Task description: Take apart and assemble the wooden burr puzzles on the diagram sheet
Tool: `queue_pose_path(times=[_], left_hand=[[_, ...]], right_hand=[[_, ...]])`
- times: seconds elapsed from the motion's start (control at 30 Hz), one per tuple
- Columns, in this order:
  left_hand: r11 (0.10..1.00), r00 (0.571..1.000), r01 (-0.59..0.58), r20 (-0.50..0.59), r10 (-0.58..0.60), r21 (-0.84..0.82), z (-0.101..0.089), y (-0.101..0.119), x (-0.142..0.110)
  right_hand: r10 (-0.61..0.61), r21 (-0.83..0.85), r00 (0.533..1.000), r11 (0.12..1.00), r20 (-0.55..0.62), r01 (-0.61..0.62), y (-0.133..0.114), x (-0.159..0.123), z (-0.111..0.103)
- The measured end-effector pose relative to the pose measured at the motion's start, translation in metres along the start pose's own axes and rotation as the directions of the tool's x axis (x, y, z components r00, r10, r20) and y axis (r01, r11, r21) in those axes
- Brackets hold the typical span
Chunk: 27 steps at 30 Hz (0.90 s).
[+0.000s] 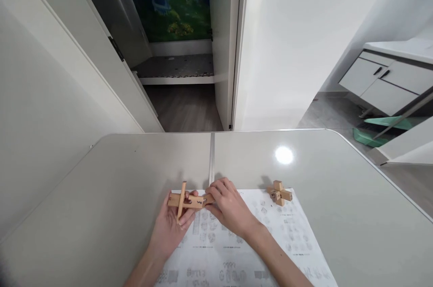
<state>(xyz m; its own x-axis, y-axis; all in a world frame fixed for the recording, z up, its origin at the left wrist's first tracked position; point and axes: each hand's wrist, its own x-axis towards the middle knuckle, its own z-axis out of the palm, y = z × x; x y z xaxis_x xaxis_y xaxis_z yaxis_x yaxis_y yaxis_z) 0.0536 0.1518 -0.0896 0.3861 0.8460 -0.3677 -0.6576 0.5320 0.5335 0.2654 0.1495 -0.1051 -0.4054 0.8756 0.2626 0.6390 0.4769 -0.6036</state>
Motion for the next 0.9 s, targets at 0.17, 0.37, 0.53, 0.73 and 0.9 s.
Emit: queue_pose_path(times=[0.17, 0.37, 0.53, 0.73, 0.9], left_hand=[[1.000, 0.999, -0.012, -0.036, 0.012, 0.002, 0.007, 0.002, -0.004], [0.991, 0.999, 0.042, 0.010, -0.044, 0.130, 0.003, -0.004, 0.001], [0.970, 0.994, 0.104, -0.005, -0.105, 0.220, 0.002, -0.005, -0.002], [0.940, 0.988, 0.155, -0.053, -0.146, 0.305, 0.001, -0.014, -0.001], [0.918, 0.993, 0.111, -0.085, -0.085, 0.382, 0.003, -0.021, -0.002]], right_hand=[[0.045, 0.012, 0.998, 0.999, 0.036, -0.046, 0.005, 0.005, -0.004], [0.101, 0.021, 0.986, 0.994, 0.129, -0.105, 0.008, 0.005, -0.021], [0.271, 0.056, 0.957, 0.959, 0.099, -0.277, 0.006, 0.004, -0.052], [0.434, 0.698, 0.877, 0.563, 0.207, -0.443, -0.023, 0.008, -0.073], [0.322, 0.834, 0.879, 0.320, 0.351, -0.450, -0.040, 0.011, -0.059]])
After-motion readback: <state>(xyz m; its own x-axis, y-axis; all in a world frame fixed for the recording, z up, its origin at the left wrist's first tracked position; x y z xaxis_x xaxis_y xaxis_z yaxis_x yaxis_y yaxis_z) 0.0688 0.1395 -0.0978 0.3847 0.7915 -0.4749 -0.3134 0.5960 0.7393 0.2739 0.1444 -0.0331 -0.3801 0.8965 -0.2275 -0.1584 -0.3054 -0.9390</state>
